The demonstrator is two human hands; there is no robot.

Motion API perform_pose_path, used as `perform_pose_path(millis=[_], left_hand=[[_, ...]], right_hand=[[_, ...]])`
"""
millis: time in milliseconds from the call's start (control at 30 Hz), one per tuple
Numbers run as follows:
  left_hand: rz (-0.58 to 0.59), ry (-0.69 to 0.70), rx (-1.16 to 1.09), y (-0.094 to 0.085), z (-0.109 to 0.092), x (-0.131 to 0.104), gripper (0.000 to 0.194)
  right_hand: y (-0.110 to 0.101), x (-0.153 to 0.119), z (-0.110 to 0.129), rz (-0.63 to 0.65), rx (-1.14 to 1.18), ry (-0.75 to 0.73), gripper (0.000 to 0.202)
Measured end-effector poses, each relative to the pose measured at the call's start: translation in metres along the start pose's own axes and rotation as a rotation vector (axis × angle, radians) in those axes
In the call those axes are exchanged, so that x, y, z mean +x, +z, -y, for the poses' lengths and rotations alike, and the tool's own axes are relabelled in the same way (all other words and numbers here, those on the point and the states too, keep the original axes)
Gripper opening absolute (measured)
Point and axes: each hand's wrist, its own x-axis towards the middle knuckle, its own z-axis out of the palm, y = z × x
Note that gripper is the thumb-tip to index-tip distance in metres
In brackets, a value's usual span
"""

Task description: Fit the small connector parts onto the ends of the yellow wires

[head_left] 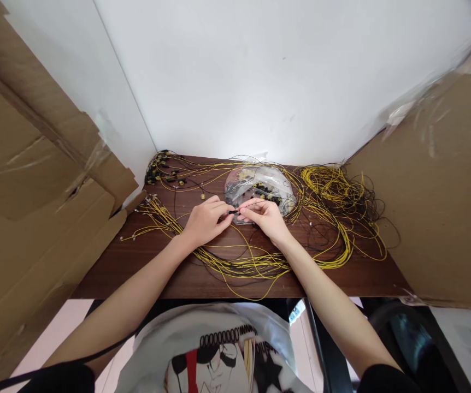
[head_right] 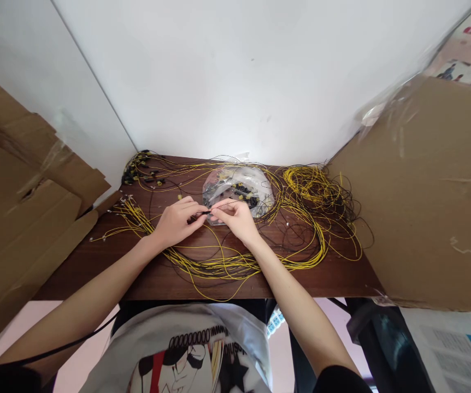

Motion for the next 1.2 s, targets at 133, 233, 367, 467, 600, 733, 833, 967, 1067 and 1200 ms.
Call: perform_pose_path(millis=[133, 233, 367, 467, 600, 733, 833, 967, 1067, 1200], left_hand=[[0.000, -0.006, 0.004, -0.0002, 0.0000, 0.0000, 0.018], [-0.004, -0.004, 0.006, -0.0005, -0.0001, 0.0002, 0.018], [0.000, 0.001, 0.002, -0.0011, -0.0002, 0.0003, 0.019], [-0.002, 0.001, 0.004, -0.0010, 0.0000, 0.0001, 0.019], [-0.001, 0.000, 0.006, -0.0007, 0.0000, 0.0001, 0.018], [-0.005, 0.001, 0.004, -0.0012, -0.0008, 0.0004, 0.018], [-0.003, -0.003, 0.005, -0.0015, -0.0011, 0.0005, 0.018], [0.003, -0.002, 0.008, -0.0011, -0.0007, 0.0003, 0.019], [0.001, 0.003, 0.003, -0.0009, -0.0004, 0.0002, 0.019], [0.008, 0.011, 0.008, -0.0012, -0.0009, 0.0004, 0.019]], right_hand=[[-0.0002, 0.0007, -0.0006, -0.011, 0.076, 0.015, 0.031], [-0.0003, 0.0011, -0.0012, -0.022, 0.083, 0.021, 0.033], [0.0002, 0.0005, -0.0004, -0.022, 0.043, 0.023, 0.034], [0.0006, -0.0001, 0.0008, -0.008, 0.015, 0.014, 0.033], [0.0003, -0.0002, 0.0009, 0.002, 0.003, 0.008, 0.031], [-0.0003, 0.0004, -0.0003, -0.008, 0.046, 0.021, 0.033], [-0.0003, 0.0007, -0.0004, -0.012, 0.059, 0.025, 0.034], [0.0003, 0.0002, 0.0002, -0.014, 0.033, 0.010, 0.033], [0.0008, -0.0008, 0.0004, -0.016, 0.001, 0.002, 0.032], [0.0004, -0.0010, -0.0004, -0.011, 0.006, -0.006, 0.031]])
